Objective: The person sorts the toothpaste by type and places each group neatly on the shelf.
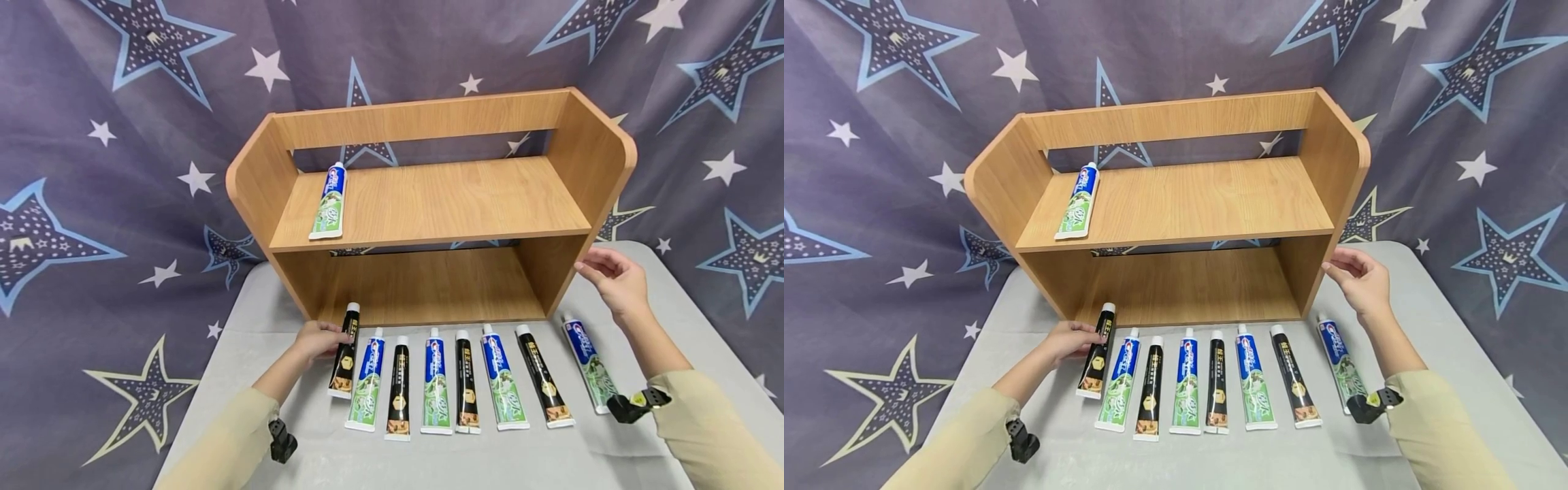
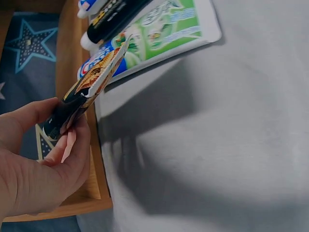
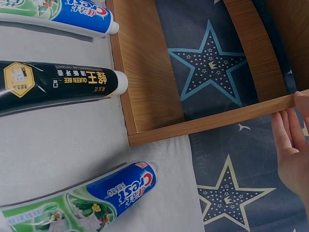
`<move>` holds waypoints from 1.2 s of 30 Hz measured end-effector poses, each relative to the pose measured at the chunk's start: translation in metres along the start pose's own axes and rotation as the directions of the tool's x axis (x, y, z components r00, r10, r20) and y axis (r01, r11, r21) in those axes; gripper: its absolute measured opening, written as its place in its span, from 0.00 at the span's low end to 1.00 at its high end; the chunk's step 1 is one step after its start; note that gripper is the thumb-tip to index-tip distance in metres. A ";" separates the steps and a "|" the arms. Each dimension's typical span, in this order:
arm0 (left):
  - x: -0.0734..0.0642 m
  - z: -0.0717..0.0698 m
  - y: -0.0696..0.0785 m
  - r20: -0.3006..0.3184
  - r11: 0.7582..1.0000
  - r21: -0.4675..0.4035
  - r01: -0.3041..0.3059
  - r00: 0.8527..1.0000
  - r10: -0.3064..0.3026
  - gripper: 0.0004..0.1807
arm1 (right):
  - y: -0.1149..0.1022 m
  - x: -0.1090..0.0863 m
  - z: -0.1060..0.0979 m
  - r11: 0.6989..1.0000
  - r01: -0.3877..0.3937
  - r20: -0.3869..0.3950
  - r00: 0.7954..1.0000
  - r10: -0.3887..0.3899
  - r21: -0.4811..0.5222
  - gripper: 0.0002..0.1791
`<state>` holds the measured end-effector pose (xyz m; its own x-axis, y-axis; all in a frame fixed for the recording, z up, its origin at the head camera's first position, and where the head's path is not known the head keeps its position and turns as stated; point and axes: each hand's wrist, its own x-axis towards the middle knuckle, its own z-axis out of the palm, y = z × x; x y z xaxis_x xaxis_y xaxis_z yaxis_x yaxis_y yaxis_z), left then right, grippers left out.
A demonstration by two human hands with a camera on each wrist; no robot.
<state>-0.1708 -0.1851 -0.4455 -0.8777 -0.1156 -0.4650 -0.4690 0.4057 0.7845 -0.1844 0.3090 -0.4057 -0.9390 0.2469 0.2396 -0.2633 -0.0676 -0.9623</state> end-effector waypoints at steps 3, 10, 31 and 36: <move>0.007 0.000 0.004 0.013 1.000 -0.014 -0.002 1.000 0.002 0.23 | 0.000 0.000 0.000 1.000 0.004 0.000 1.000 -0.004 -0.002 0.19; 0.022 0.000 0.010 0.024 0.998 -0.052 0.019 1.000 -0.018 0.24 | -0.001 -0.001 0.000 1.000 -0.005 -0.003 1.000 0.005 -0.008 0.17; 0.048 0.001 0.024 -0.023 0.994 -0.090 0.065 0.997 -0.067 0.30 | -0.002 -0.001 0.002 1.000 -0.011 -0.011 1.000 0.011 -0.004 0.16; 0.055 0.003 0.028 -0.063 0.984 -0.167 0.067 0.995 -0.079 0.32 | -0.001 -0.002 0.001 1.000 -0.010 -0.010 1.000 0.010 -0.011 0.16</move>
<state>-0.2323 -0.1773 -0.4504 -0.8425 -0.2044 -0.4984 -0.5367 0.2394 0.8091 -0.1829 0.3079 -0.4051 -0.9394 0.2554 0.2287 -0.2512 -0.0590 -0.9661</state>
